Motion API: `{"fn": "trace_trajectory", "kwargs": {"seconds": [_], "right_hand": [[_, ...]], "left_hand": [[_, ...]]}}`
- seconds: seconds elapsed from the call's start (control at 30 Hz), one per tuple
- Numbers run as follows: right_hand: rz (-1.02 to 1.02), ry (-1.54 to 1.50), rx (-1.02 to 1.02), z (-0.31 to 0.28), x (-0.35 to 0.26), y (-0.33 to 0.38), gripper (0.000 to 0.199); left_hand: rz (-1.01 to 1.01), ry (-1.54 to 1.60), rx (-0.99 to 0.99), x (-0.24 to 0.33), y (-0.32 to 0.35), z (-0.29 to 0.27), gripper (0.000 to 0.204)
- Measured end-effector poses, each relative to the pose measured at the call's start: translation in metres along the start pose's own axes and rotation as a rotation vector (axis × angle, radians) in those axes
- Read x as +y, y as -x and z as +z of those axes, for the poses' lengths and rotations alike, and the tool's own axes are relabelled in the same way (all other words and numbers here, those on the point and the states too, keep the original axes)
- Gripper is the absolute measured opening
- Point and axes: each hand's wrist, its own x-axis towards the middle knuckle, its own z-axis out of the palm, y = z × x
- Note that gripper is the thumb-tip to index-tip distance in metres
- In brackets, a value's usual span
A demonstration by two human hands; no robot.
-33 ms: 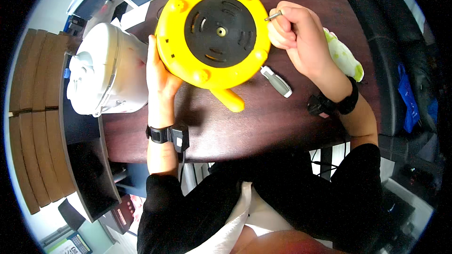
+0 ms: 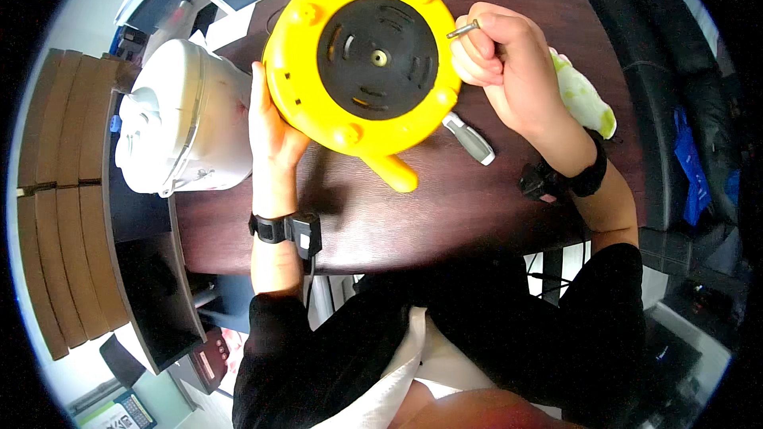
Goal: The person wipes the inside of a yellow electric pot with a cloth, then uses a screwdriver to remove a screw from the bottom of the pot. They lift the inner pot out, place it aside, and continue to manipulate the base.
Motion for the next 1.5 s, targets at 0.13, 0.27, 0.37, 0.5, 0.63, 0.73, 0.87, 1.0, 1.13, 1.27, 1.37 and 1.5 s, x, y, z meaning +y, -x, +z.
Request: {"fn": "trace_trajectory", "kwargs": {"seconds": [0.13, 0.27, 0.37, 0.5, 0.63, 0.73, 0.87, 1.0, 1.13, 1.27, 1.37, 1.5], "right_hand": [[-0.199, 0.337, 0.123, 0.012, -0.006, 0.009, 0.029], [-0.254, 0.192, 0.164, -0.007, 0.004, 0.022, 0.026], [-0.325, 0.165, 0.157, 0.005, 0.009, 0.025, 0.025], [-0.302, 0.116, 0.093, 0.006, 0.008, 0.024, 0.025], [-0.332, 0.164, 0.11, 0.01, 0.009, 0.016, 0.03], [-0.31, 0.2, 0.146, 0.017, 0.005, 0.012, 0.034], [-0.266, 0.098, 0.067, 0.018, 0.016, 0.012, 0.024], [-0.298, 0.152, 0.012, 0.023, 0.014, 0.01, 0.022], [-0.371, 0.312, -0.057, 0.027, 0.005, 0.008, 0.021], [-0.335, 0.457, -0.126, 0.024, -0.001, 0.005, 0.022], [-0.291, 0.711, -0.183, 0.025, -0.012, -0.006, 0.022], [-0.184, 0.953, -0.316, 0.02, -0.024, -0.015, 0.022]], "left_hand": [[-0.042, 0.084, -0.11, -0.008, 0.014, 0.003, 0.048], [-0.057, 0.131, -0.162, -0.011, 0.018, 0.006, 0.05], [-0.058, 0.148, -0.178, -0.009, 0.022, 0.009, 0.051], [-0.073, 0.175, -0.196, -0.012, 0.019, 0.007, 0.053], [-0.055, 0.196, -0.201, -0.009, 0.014, 0.008, 0.054], [-0.054, 0.203, -0.2, -0.008, 0.02, 0.008, 0.056], [-0.055, 0.203, -0.195, -0.009, 0.04, 0.012, 0.058], [-0.04, 0.207, -0.184, -0.007, 0.053, 0.011, 0.059], [-0.027, 0.221, -0.181, -0.007, 0.056, 0.008, 0.061], [-0.02, 0.241, -0.189, -0.008, 0.049, 0.003, 0.063], [-0.013, 0.253, -0.189, -0.006, 0.038, -0.001, 0.064], [-0.007, 0.277, -0.197, -0.007, 0.028, -0.008, 0.066]]}}
